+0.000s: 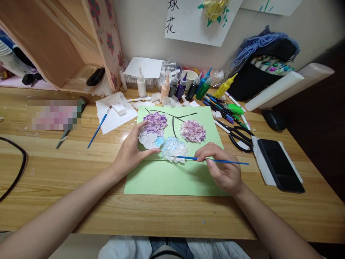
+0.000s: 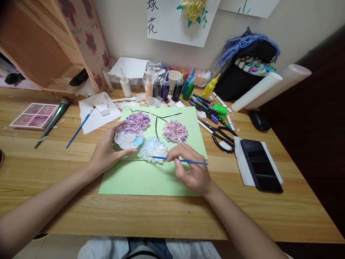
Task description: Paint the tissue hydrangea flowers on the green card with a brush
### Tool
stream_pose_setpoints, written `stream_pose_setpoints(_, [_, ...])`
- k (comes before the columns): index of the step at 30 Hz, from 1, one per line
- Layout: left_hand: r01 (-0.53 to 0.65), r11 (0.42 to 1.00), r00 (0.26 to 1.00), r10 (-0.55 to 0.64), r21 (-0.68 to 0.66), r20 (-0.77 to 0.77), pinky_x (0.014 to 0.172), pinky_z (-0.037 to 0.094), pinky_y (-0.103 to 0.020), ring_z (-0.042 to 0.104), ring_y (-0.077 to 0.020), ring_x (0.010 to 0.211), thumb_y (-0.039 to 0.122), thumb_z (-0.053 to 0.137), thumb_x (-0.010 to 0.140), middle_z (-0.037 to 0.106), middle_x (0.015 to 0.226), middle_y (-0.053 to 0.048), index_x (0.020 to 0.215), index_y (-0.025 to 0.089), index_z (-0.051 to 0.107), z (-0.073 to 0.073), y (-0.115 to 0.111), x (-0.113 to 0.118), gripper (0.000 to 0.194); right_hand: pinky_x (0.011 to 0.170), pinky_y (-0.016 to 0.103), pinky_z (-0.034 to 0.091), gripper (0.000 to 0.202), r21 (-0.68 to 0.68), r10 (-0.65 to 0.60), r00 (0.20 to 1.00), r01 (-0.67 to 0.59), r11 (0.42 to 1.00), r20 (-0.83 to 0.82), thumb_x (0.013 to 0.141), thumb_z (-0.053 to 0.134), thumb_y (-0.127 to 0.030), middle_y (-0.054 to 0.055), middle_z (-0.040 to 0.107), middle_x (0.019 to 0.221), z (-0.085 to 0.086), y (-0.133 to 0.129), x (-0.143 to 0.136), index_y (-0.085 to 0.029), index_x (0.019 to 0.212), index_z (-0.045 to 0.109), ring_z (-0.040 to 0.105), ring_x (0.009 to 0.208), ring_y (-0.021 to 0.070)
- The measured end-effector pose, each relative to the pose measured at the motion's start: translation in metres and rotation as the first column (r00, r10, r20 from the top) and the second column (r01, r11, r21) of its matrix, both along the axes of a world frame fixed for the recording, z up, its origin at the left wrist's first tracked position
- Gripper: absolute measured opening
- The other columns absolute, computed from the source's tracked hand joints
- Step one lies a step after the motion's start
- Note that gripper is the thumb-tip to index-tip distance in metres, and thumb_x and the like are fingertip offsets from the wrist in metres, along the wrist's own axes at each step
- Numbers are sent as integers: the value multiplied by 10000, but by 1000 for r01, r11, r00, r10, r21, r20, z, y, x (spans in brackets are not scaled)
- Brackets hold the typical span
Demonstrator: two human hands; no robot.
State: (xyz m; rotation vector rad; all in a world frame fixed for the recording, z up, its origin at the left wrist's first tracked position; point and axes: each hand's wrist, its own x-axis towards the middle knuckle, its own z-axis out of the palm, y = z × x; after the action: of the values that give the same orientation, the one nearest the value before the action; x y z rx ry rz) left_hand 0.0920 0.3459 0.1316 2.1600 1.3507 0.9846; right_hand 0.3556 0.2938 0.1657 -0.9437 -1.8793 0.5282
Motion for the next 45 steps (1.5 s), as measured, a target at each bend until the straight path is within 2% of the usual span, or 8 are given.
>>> stream_pose_setpoints(6, [1, 1000, 1000, -1, 4, 10, 1026, 505, -450, 569, -295, 1260, 448, 801, 725, 556, 1404, -115, 1418, 282, 375, -1, 0, 0, 830, 587, 319, 493, 214, -43, 18, 1000, -18, 999, -19, 902, 451, -159, 40, 656, 701, -3, 0, 3, -213, 783, 620, 618, 650, 182])
stream_pose_setpoints(12, [2, 1000, 1000, -2, 12, 10, 1023, 507, -448, 570, -295, 1260, 458, 793, 731, 561, 1399, -121, 1408, 269, 385, -1, 1, 1, 812, 645, 324, 489, 189, -40, -72, 997, 71, 997, -40, 912, 462, -165, 37, 651, 751, -7, 0, 6, -213, 818, 618, 613, 701, 181])
stream_pose_setpoints(18, [-3, 1000, 1000, 3, 5, 17, 1038, 492, -450, 556, -299, 1279, 479, 785, 733, 548, 1412, -124, 1400, 270, 385, 0, 1, 0, 805, 646, 304, 484, 191, -59, 7, 1000, -9, 998, -21, 913, 462, -150, 24, 647, 747, -8, -1, 6, -208, 825, 622, 615, 706, 167])
stream_pose_setpoints(24, [22, 1000, 1000, -22, -10, 19, 1001, 511, -459, 589, -294, 1222, 440, 803, 724, 557, 1394, -121, 1420, 285, 369, 0, 1, -1, 834, 644, 304, 510, 152, -58, -118, 954, 106, 993, -277, 940, 482, -166, 30, 646, 860, -14, -2, 3, -223, 977, 618, 607, 688, 149])
stream_pose_setpoints(28, [50, 999, 998, -51, 10, 26, 976, 524, -429, 619, -279, 1163, 444, 821, 697, 569, 1378, -118, 1426, 282, 372, -2, 2, -2, 871, 715, 315, 530, 169, -92, -78, 993, 69, 993, -93, 941, 484, -154, 49, 675, 946, -17, -3, 1, -232, 990, 626, 641, 800, 164])
stream_pose_setpoints(34, [90, 994, 995, -92, 55, 38, 979, 521, -404, 604, -276, 1199, 434, 816, 705, 556, 1402, -117, 1440, 295, 347, -4, 3, -3, 883, 767, 296, 534, 174, -112, -23, 1000, 25, 993, 19, 941, 489, -153, 38, 695, 977, -21, -3, 0, -247, 1029, 607, 659, 922, 167])
stream_pose_setpoints(42, [117, 983, 992, -121, 140, 23, 914, 557, -383, 619, -281, 1193, 391, 842, 675, 569, 1392, -136, 1442, 286, 344, -3, 1, -1, 920, 763, 278, 529, 171, -107, -16, 999, 19, 994, 32, 946, 487, -154, 31, 698, 968, -22, -2, -2, -242, 1025, 610, 659, 890, 151])
stream_pose_setpoints(45, [125, 980, 991, -130, 155, 23, 979, 532, -411, 591, -290, 1240, 379, 852, 663, 567, 1396, -139, 1437, 281, 352, -3, 2, -1, 927, 757, 270, 532, 175, -110, -11, 1000, 12, 994, 16, 950, 482, -153, 33, 697, 971, -22, -1, -2, -240, 1031, 610, 660, 884, 146])
